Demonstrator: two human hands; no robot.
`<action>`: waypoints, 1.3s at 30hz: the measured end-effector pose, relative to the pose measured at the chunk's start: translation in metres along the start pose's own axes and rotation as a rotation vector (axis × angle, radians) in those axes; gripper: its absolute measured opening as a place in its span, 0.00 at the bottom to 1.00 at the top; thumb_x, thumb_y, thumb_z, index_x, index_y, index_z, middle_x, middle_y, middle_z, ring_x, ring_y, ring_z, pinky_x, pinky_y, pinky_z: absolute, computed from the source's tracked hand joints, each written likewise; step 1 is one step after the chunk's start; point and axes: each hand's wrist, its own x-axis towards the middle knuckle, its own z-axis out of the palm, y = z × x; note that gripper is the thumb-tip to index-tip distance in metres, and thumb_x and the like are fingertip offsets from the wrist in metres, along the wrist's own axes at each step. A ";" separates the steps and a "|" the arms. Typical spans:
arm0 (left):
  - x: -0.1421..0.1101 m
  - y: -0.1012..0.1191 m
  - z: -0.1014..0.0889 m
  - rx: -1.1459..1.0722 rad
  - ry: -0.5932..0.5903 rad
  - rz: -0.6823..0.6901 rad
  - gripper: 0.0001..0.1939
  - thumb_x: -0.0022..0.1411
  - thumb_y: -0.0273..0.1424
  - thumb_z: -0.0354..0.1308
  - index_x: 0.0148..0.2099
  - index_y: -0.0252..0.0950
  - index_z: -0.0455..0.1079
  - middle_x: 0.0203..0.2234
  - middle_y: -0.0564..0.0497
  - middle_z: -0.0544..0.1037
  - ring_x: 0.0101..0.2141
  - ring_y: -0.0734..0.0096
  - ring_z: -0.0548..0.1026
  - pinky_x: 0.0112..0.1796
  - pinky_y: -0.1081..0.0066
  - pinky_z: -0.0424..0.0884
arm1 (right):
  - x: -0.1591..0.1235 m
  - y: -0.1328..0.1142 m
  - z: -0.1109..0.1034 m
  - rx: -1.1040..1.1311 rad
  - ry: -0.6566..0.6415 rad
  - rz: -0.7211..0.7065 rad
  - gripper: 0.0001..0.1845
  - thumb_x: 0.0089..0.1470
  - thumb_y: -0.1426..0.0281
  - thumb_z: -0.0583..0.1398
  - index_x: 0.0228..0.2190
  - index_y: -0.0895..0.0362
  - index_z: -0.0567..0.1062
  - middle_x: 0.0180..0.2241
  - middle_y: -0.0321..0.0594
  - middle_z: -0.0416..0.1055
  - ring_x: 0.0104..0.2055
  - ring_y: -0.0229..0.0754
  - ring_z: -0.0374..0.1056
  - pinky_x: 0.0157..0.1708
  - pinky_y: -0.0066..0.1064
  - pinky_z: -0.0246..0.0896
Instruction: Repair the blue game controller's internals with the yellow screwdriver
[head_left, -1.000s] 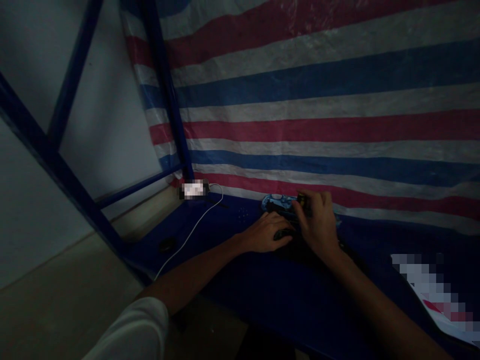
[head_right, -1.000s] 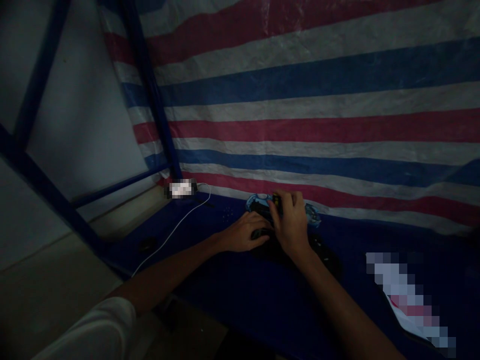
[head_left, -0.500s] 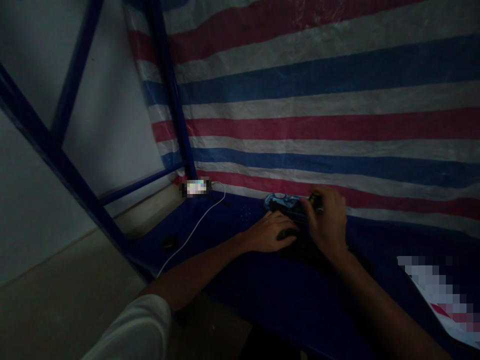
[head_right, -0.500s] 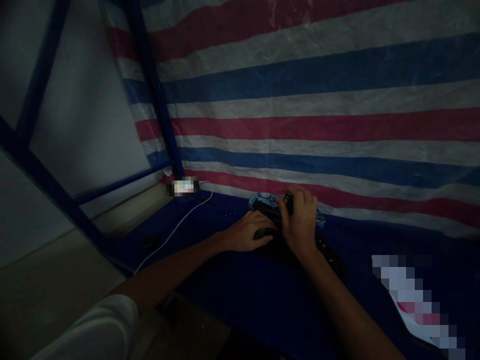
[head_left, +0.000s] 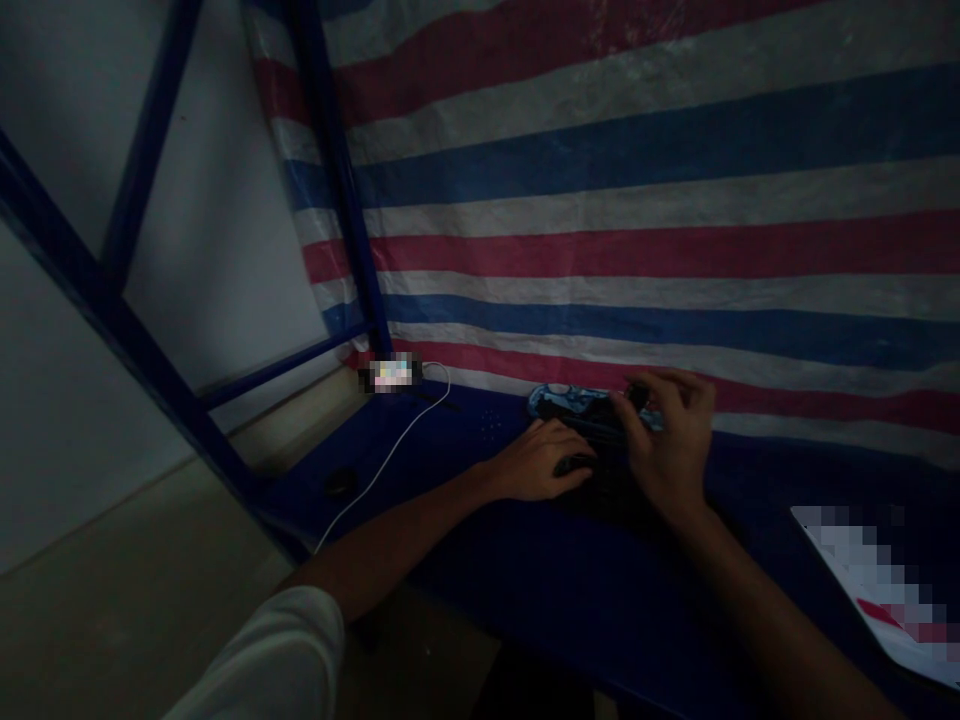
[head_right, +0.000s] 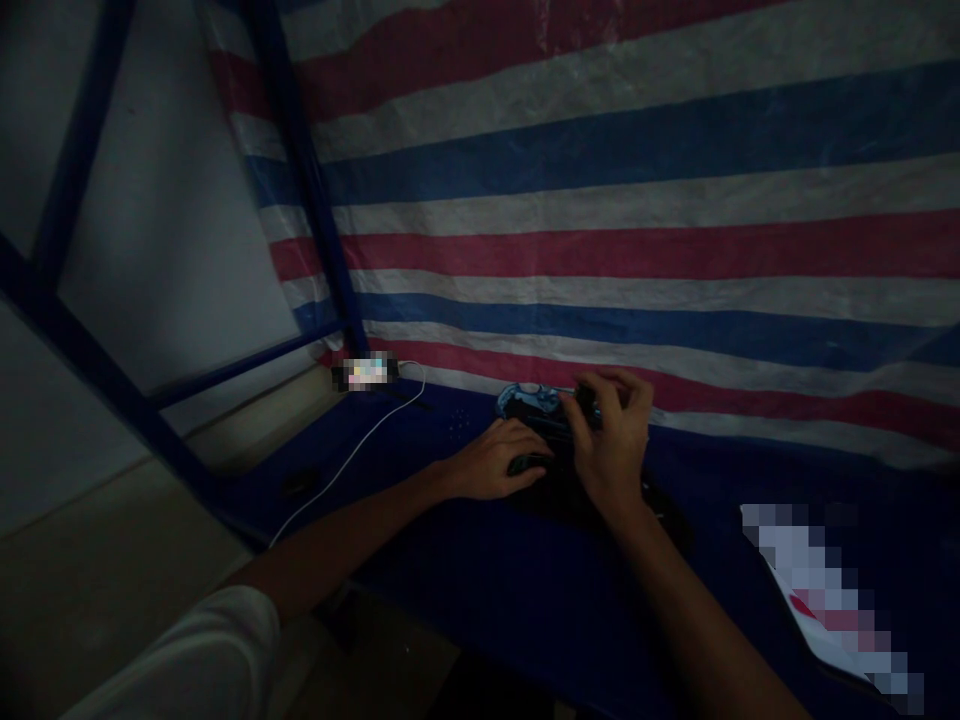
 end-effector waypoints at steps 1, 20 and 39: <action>0.000 0.000 0.000 0.002 0.004 0.006 0.15 0.73 0.39 0.56 0.56 0.39 0.74 0.53 0.45 0.79 0.55 0.58 0.72 0.56 0.57 0.65 | 0.000 0.000 0.000 0.001 0.016 0.009 0.12 0.62 0.62 0.61 0.45 0.53 0.77 0.44 0.46 0.71 0.46 0.50 0.68 0.46 0.45 0.65; 0.033 0.005 -0.002 -0.108 -0.040 -0.053 0.14 0.74 0.30 0.54 0.58 0.38 0.73 0.51 0.45 0.79 0.54 0.59 0.74 0.57 0.59 0.68 | -0.008 -0.003 0.000 0.046 -0.023 0.023 0.12 0.65 0.66 0.57 0.48 0.55 0.74 0.45 0.47 0.76 0.50 0.52 0.67 0.50 0.48 0.63; 0.044 -0.011 0.013 -0.303 0.068 -0.168 0.09 0.67 0.30 0.63 0.48 0.34 0.80 0.42 0.47 0.83 0.42 0.64 0.79 0.46 0.69 0.71 | -0.007 -0.001 0.006 0.051 -0.055 -0.078 0.14 0.66 0.66 0.55 0.51 0.54 0.73 0.46 0.46 0.75 0.49 0.51 0.69 0.50 0.47 0.63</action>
